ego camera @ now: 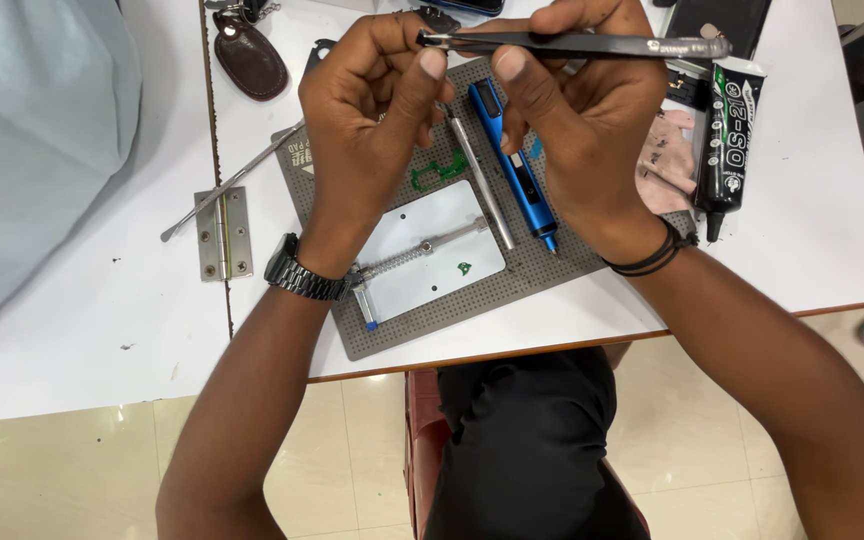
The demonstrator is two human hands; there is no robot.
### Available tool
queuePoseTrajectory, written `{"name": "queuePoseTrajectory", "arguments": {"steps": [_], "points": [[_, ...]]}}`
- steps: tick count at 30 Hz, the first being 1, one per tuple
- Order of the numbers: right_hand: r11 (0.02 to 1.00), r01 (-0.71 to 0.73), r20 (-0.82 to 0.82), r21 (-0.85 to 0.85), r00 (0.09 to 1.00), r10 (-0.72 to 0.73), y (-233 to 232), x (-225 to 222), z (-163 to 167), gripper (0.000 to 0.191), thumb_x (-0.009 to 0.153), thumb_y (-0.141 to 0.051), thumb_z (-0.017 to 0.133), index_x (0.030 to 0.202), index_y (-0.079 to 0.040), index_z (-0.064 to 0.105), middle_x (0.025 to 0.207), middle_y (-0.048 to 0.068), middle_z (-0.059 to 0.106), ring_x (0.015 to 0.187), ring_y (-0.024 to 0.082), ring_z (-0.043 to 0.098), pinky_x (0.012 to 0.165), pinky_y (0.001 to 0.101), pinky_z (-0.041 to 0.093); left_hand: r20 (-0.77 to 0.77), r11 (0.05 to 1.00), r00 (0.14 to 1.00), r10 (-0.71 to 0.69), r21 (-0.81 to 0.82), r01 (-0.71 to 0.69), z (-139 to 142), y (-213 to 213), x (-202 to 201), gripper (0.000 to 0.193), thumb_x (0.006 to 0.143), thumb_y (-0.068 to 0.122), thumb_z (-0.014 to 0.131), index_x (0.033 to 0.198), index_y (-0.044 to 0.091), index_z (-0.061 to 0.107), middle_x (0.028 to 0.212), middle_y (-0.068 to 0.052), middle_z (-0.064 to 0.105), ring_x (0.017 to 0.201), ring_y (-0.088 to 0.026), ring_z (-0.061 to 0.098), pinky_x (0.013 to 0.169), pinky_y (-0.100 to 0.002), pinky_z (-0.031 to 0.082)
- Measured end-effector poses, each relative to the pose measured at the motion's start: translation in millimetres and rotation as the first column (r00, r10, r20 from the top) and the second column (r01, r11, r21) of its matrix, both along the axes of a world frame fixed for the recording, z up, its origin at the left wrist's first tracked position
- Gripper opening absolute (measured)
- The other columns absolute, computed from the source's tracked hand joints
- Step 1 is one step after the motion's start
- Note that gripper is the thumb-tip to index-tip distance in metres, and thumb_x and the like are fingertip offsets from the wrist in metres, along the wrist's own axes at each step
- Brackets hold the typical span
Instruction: The person sits at a repair bench and uses tweezers to manipulate small phone components, working on a green flex cable and other small parts. They hold the parts steady with one hand while positioning and adjusting them with the tweezers, with disassembled phones and tools spread on the work mat.
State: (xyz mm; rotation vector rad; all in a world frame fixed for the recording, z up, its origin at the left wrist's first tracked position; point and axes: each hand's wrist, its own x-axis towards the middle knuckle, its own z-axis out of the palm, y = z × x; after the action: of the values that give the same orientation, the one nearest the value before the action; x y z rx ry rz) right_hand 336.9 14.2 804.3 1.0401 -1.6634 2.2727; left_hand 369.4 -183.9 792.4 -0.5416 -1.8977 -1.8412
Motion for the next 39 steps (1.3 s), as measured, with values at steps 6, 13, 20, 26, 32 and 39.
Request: {"name": "queuePoseTrajectory", "arguments": {"steps": [6, 13, 20, 26, 32, 39], "points": [[0.998, 0.042, -0.077, 0.037, 0.996, -0.039, 3, -3, -1, 0.022, 0.115, -0.015, 0.071, 0.120, -0.005, 0.052, 0.106, 0.017, 0.075, 0.062, 0.013, 0.066, 0.050, 0.0235, 0.053, -0.025, 1.000, 1.000, 0.007, -0.011, -0.008, -1, -1, 0, 0.024, 0.114, 0.026, 0.067, 0.122, 0.003, 0.066, 0.087, -0.005, 0.073, 0.071, -0.005, 0.069, 0.055, -0.017, 0.052], [0.998, 0.057, -0.091, 0.032, 0.994, -0.054, 4, -5, -1, 0.022, 0.114, -0.018, 0.071, 0.121, -0.005, 0.054, 0.099, 0.015, 0.074, 0.058, 0.015, 0.066, 0.048, 0.0249, 0.054, -0.026, 1.000, 1.000, 0.010, -0.017, -0.010, -3, -1, -3, 0.024, 0.111, 0.025, 0.068, 0.120, 0.003, 0.067, 0.088, -0.005, 0.073, 0.068, -0.004, 0.069, 0.053, -0.017, 0.053], [0.994, 0.110, -0.088, 0.028, 0.990, -0.107, 9, -4, 6, 0.024, 0.114, -0.020, 0.071, 0.117, -0.002, 0.055, 0.094, 0.013, 0.072, 0.056, 0.017, 0.067, 0.047, 0.0262, 0.053, -0.044, 0.998, 0.999, 0.022, -0.061, -0.025, -1, 0, -2, 0.019, 0.112, 0.020, 0.069, 0.119, 0.002, 0.067, 0.091, -0.004, 0.073, 0.075, -0.007, 0.072, 0.058, -0.018, 0.054], [0.987, 0.134, -0.071, 0.089, 0.989, -0.128, 11, -4, 12, 0.019, 0.112, -0.014, 0.070, 0.112, 0.003, 0.063, 0.092, 0.014, 0.072, 0.056, 0.018, 0.066, 0.047, 0.0258, 0.050, -0.217, 0.887, 0.958, 0.188, -0.382, -0.261, 14, 1, 5, 0.007, 0.102, 0.004, 0.074, 0.104, 0.003, 0.068, 0.084, 0.000, 0.071, 0.067, -0.007, 0.067, 0.060, -0.022, 0.051], [0.970, 0.142, -0.186, 0.198, 0.977, -0.105, 12, -9, 14, 0.009, 0.112, -0.003, 0.066, 0.112, 0.004, 0.059, 0.108, 0.019, 0.074, 0.068, 0.015, 0.068, 0.056, 0.0235, 0.056, -0.291, 0.782, 0.929, 0.230, -0.513, -0.355, 29, -2, 12, 0.013, 0.093, 0.002, 0.075, 0.099, 0.005, 0.064, 0.085, -0.001, 0.069, 0.062, -0.008, 0.062, 0.056, -0.023, 0.048], [0.973, 0.095, -0.205, 0.210, 0.977, -0.052, 7, -1, 11, 0.015, 0.114, 0.001, 0.064, 0.121, 0.000, 0.051, 0.113, 0.019, 0.071, 0.088, 0.015, 0.072, 0.069, 0.0222, 0.060, -0.371, 0.707, 0.891, 0.264, -0.554, -0.440, 34, -4, 16, 0.019, 0.091, 0.003, 0.078, 0.100, 0.006, 0.062, 0.089, -0.002, 0.068, 0.065, -0.011, 0.063, 0.059, -0.026, 0.049]]}}
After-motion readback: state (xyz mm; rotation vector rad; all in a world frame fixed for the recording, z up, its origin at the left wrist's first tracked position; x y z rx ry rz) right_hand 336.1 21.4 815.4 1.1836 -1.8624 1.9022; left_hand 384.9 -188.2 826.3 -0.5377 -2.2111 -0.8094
